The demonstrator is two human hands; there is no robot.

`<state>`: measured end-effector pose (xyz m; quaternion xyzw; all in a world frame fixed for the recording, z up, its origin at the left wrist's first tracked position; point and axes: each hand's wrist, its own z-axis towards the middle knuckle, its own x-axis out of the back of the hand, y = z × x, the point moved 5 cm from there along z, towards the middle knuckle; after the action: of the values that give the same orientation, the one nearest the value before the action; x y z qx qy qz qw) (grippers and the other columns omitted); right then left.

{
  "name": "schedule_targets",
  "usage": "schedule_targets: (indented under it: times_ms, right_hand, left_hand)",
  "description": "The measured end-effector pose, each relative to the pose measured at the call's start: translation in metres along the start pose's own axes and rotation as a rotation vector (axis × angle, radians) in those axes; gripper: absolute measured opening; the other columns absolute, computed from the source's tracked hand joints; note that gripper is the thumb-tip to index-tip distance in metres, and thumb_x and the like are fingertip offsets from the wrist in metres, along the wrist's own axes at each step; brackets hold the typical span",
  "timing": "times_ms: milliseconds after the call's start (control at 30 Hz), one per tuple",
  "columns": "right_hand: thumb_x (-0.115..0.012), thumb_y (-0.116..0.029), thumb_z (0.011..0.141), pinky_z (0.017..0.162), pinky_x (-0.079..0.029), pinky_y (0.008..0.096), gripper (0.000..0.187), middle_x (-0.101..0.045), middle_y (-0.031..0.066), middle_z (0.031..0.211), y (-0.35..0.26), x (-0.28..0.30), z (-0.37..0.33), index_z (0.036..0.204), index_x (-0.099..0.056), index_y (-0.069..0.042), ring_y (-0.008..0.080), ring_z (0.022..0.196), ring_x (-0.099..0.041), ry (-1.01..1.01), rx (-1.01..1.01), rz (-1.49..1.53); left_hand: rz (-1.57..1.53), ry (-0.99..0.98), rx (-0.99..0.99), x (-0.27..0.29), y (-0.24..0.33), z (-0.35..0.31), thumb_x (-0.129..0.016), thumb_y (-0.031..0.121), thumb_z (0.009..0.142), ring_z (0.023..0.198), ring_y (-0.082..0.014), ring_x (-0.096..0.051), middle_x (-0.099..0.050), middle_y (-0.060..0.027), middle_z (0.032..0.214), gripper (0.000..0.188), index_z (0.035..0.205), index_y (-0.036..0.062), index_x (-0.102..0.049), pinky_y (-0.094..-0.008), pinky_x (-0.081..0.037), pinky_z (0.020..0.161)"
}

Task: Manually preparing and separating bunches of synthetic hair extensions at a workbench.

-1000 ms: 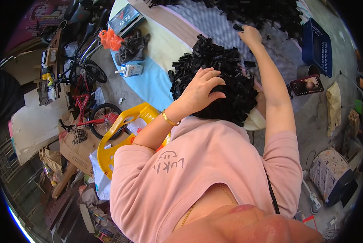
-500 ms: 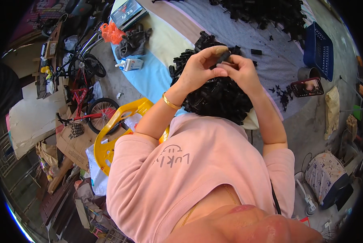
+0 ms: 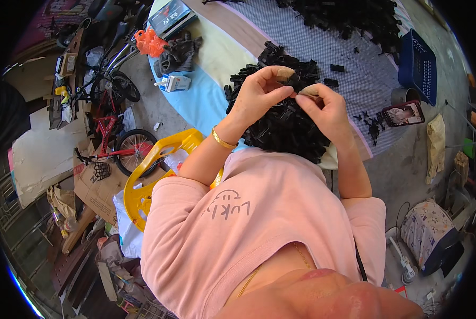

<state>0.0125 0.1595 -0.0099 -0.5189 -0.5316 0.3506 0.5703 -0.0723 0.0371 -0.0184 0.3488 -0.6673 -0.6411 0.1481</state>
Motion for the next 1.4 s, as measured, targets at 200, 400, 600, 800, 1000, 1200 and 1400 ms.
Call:
schedule_targets:
  times_ms: [200, 400, 600, 800, 1000, 1200, 1400]
  right_hand:
    - [-0.052, -0.015, 0.089, 0.048, -0.032, 0.0174, 0.015, -0.047, -0.0041, 0.061, 0.001, -0.001, 0.002, 0.088, -0.058, -0.001, 0.0027, 0.054, -0.040, 0.071, 0.028, 0.149]
    - [-0.055, -0.015, 0.087, 0.049, -0.035, 0.0183, 0.015, -0.050, -0.0022, 0.060, -0.006, -0.001, 0.003, 0.083, -0.058, -0.001, 0.0037, 0.054, -0.044, 0.066, 0.054, 0.032]
    - [-0.055, -0.014, 0.087, 0.048, -0.035, 0.0185, 0.015, -0.050, -0.0020, 0.058, -0.012, 0.002, -0.001, 0.081, -0.058, -0.001, 0.0040, 0.053, -0.044, 0.060, 0.125, -0.005]
    - [-0.053, -0.015, 0.088, 0.046, -0.032, 0.0179, 0.016, -0.049, -0.0034, 0.059, -0.001, -0.005, -0.002, 0.082, -0.058, -0.001, 0.0029, 0.052, -0.041, 0.051, -0.004, 0.134]
    - [-0.055, -0.014, 0.086, 0.047, -0.034, 0.0189, 0.015, -0.050, -0.0037, 0.061, 0.012, -0.007, -0.002, 0.084, -0.059, 0.000, 0.0026, 0.053, -0.042, -0.010, -0.098, 0.296]
    - [-0.065, -0.008, 0.079, 0.047, -0.031, 0.0153, 0.014, -0.051, -0.0025, 0.070, -0.017, 0.014, -0.009, 0.088, -0.058, -0.001, 0.0015, 0.053, -0.040, 0.094, 0.240, -0.102]
    - [-0.069, -0.004, 0.073, 0.053, -0.038, 0.0146, 0.015, -0.056, 0.0013, 0.075, -0.013, 0.014, -0.018, 0.082, -0.059, 0.001, 0.0039, 0.063, -0.051, 0.115, 0.276, 0.087]
  left_hand:
    - [0.089, 0.098, -0.054, -0.010, 0.003, -0.010, -0.059, -0.002, 0.080, 0.092, -0.0131, -0.058, -0.058, -0.0071, 0.105, 0.032, 0.111, -0.0040, -0.052, -0.0258, -0.048, 0.083]
    - [0.193, 0.169, -0.090, -0.012, 0.005, -0.016, -0.062, -0.001, 0.079, 0.091, -0.0118, -0.057, -0.059, -0.0065, 0.102, 0.030, 0.108, -0.0041, -0.054, -0.0242, -0.048, 0.081]
    - [0.180, 0.158, -0.129, -0.015, 0.010, -0.017, -0.063, -0.002, 0.078, 0.090, -0.0115, -0.058, -0.060, -0.0069, 0.102, 0.029, 0.106, -0.0041, -0.056, -0.0236, -0.048, 0.080]
    - [0.309, 0.163, -0.200, -0.013, 0.008, -0.015, -0.063, -0.004, 0.078, 0.089, -0.0117, -0.058, -0.061, -0.0075, 0.099, 0.026, 0.103, -0.0037, -0.058, -0.0237, -0.048, 0.079]
    - [0.485, 0.163, -0.306, -0.019, 0.009, -0.021, -0.061, -0.002, 0.079, 0.090, -0.0147, -0.060, -0.060, -0.0099, 0.103, 0.027, 0.106, -0.0025, -0.055, -0.0261, -0.049, 0.079]
    - [-0.469, 0.174, 0.116, -0.005, -0.003, -0.012, -0.043, 0.010, 0.091, 0.096, -0.0241, -0.060, -0.053, -0.0158, 0.114, 0.032, 0.121, 0.0013, -0.040, -0.0348, -0.048, 0.086]
    - [-0.745, -0.081, 0.310, -0.023, -0.016, -0.016, -0.046, 0.008, 0.090, 0.096, -0.0237, -0.059, -0.055, -0.0143, 0.106, 0.032, 0.121, 0.0020, -0.043, -0.0374, -0.050, 0.085]
